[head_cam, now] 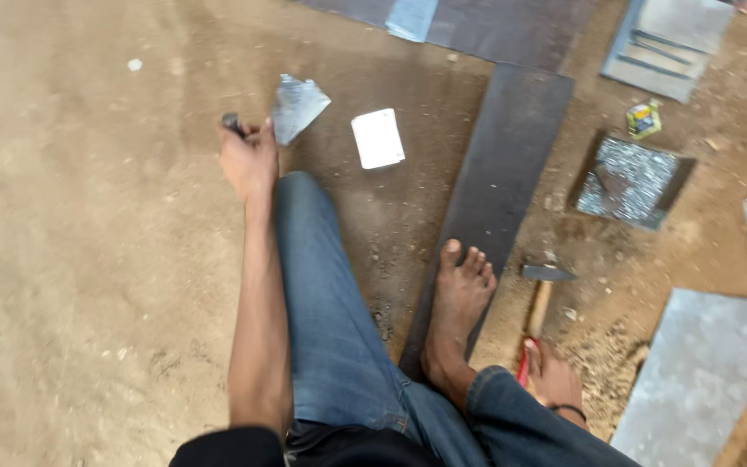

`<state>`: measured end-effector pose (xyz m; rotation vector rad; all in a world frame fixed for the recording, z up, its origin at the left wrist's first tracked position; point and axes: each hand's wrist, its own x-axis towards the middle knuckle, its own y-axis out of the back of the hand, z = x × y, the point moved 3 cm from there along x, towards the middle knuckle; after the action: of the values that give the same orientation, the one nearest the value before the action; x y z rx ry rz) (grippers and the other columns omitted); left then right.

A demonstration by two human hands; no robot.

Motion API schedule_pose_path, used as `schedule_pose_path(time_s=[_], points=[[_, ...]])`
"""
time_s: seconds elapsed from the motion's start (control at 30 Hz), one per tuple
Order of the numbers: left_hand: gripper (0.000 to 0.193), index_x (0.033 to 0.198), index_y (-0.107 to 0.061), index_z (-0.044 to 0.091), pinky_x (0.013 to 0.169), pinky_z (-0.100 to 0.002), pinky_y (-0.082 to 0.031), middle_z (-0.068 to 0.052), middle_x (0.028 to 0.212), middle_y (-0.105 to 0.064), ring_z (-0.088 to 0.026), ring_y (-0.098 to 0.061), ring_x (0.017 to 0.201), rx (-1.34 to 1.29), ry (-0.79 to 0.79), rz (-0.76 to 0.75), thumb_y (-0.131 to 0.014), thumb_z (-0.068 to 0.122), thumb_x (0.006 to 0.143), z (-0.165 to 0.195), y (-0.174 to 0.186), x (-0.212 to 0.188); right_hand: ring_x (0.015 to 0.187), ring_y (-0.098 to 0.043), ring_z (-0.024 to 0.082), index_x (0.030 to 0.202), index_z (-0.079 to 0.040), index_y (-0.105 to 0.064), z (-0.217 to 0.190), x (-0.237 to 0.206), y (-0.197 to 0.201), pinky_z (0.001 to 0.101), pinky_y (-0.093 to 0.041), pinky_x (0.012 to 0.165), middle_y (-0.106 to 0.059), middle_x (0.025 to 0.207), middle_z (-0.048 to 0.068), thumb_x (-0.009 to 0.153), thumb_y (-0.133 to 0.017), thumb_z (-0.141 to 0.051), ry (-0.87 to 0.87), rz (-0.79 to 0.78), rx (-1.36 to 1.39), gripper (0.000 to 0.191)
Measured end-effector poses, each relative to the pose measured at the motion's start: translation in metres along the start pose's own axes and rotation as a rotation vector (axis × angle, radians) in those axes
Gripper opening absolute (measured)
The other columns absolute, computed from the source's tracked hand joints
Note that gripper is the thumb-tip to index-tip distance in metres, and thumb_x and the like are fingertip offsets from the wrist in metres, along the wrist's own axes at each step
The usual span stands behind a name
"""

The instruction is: The person sits on the ground and shapes small rectangular metal pieces, holding each piece on a steel bar with a punch and striking it with a hammer. Finished pieces are stacked in a pile beside the work area.

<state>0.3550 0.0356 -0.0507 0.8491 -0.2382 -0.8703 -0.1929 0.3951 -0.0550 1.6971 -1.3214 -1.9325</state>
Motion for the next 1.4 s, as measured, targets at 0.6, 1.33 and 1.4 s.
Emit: schedule_pose_path(time_s=[0.6, 1.33, 1.4], points=[[0.029, 0.085, -0.056, 0.006, 0.063, -0.046, -0.047, -0.012, 0.077, -0.059, -0.032, -0.061, 0.072, -0.141, -1.067, -0.247, -0.068, 0.025, 0.103, 0.290, -0.185, -0.146, 0.122, -0.055, 0.036, 0.128, -0.011, -0.065, -0.112, 0.305, 0.366, 0.0495, -0.047, 0.105, -0.059, 0.130, 0.017, 0.094, -0.077, -0.024, 0.357, 0.703, 0.074, 0.038], [0.033, 0.075, -0.053, 0.008, 0.056, -0.037, -0.039, -0.005, 0.070, -0.049, -0.021, -0.051, 0.064, 0.057, -1.151, -0.204, -0.073, 0.016, 0.100, 0.292, -0.217, -0.148, 0.124, -0.059, 0.034, 0.131, 0.001, -0.058, -0.107, 0.460, 0.409, 0.0526, -0.048, 0.105, -0.060, 0.129, 0.022, 0.076, -0.087, -0.057, 0.659, 0.504, -0.540, 0.084], [0.032, 0.075, -0.053, 0.008, 0.056, -0.037, -0.040, -0.005, 0.070, -0.049, -0.021, -0.052, 0.065, 0.052, -1.152, -0.205, -0.073, 0.015, 0.100, 0.293, -0.216, -0.149, 0.116, -0.060, 0.033, 0.130, 0.001, -0.058, -0.103, 0.461, 0.404, 0.0548, -0.047, 0.104, -0.061, 0.122, 0.022, 0.075, -0.087, -0.059, 0.664, 0.548, -0.602, 0.087]])
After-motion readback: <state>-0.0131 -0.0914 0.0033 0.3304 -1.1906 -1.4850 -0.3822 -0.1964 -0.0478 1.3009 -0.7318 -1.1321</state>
